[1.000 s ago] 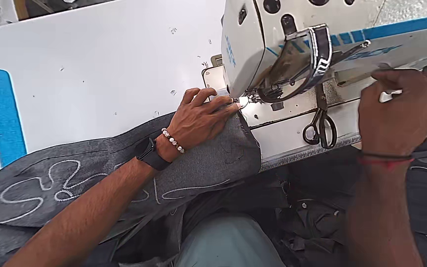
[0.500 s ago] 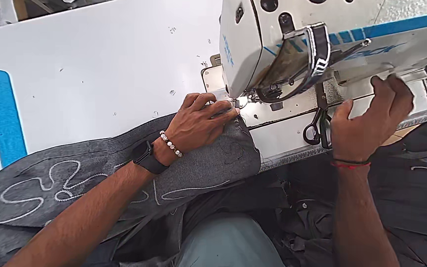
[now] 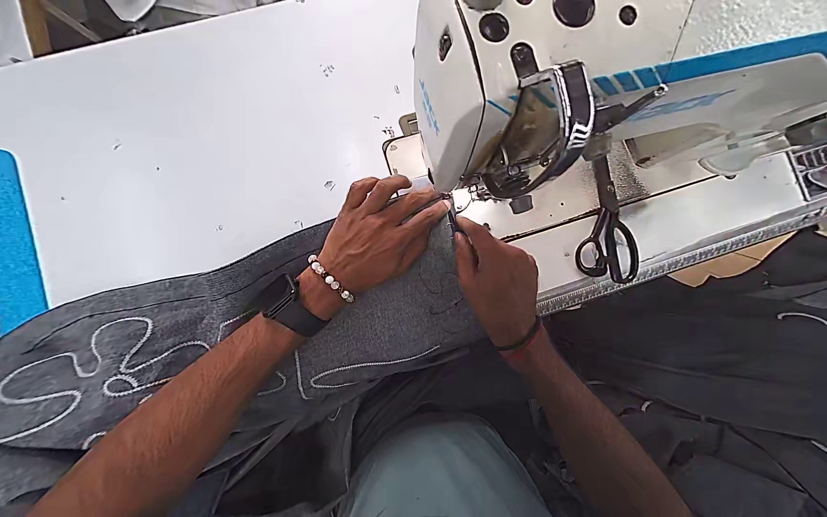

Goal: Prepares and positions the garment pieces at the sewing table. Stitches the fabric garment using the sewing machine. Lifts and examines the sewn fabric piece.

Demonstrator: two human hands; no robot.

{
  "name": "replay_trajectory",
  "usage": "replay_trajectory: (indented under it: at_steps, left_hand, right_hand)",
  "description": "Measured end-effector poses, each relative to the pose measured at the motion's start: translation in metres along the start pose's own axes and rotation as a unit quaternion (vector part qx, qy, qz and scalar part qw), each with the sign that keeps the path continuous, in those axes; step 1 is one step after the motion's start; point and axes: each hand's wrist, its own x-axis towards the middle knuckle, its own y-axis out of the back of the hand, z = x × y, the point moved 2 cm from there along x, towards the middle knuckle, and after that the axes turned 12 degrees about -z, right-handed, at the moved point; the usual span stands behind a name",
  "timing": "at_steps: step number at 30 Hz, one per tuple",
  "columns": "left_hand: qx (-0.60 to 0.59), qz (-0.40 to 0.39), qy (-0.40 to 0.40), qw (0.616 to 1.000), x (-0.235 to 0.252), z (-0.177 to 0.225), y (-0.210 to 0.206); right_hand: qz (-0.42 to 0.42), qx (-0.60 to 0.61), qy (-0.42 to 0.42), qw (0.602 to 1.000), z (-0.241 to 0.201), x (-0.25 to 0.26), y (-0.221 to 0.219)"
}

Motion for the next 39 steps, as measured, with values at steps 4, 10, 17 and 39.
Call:
replay_trajectory:
  at_steps: [4,10,17,39]
  left_hand:
    - [0.0,-0.001,0.018,1.0,0.001,-0.002,-0.002]
    - [0.042,0.002,0.029,0.999,0.01,-0.017,-0.003]
    - [-0.258,0.053,0.119,0.957,0.003,0.032,0.0]
    - [-0.891,0.346,-0.04,0.291,-0.004,0.077,0.063]
  right_hand:
    - [0.016,-0.055,0.015,0.998,-0.005,-0.007,-0.007]
    - [-0.01,-0.08,-0.022,0.997,-0.011,0.012,-0.005]
    - [0.011,0.017,0.009,1.0,0.008,0.004,0.016]
    - [-0.226,0.736,0.053,0.636,-0.085,-0.053,0.012]
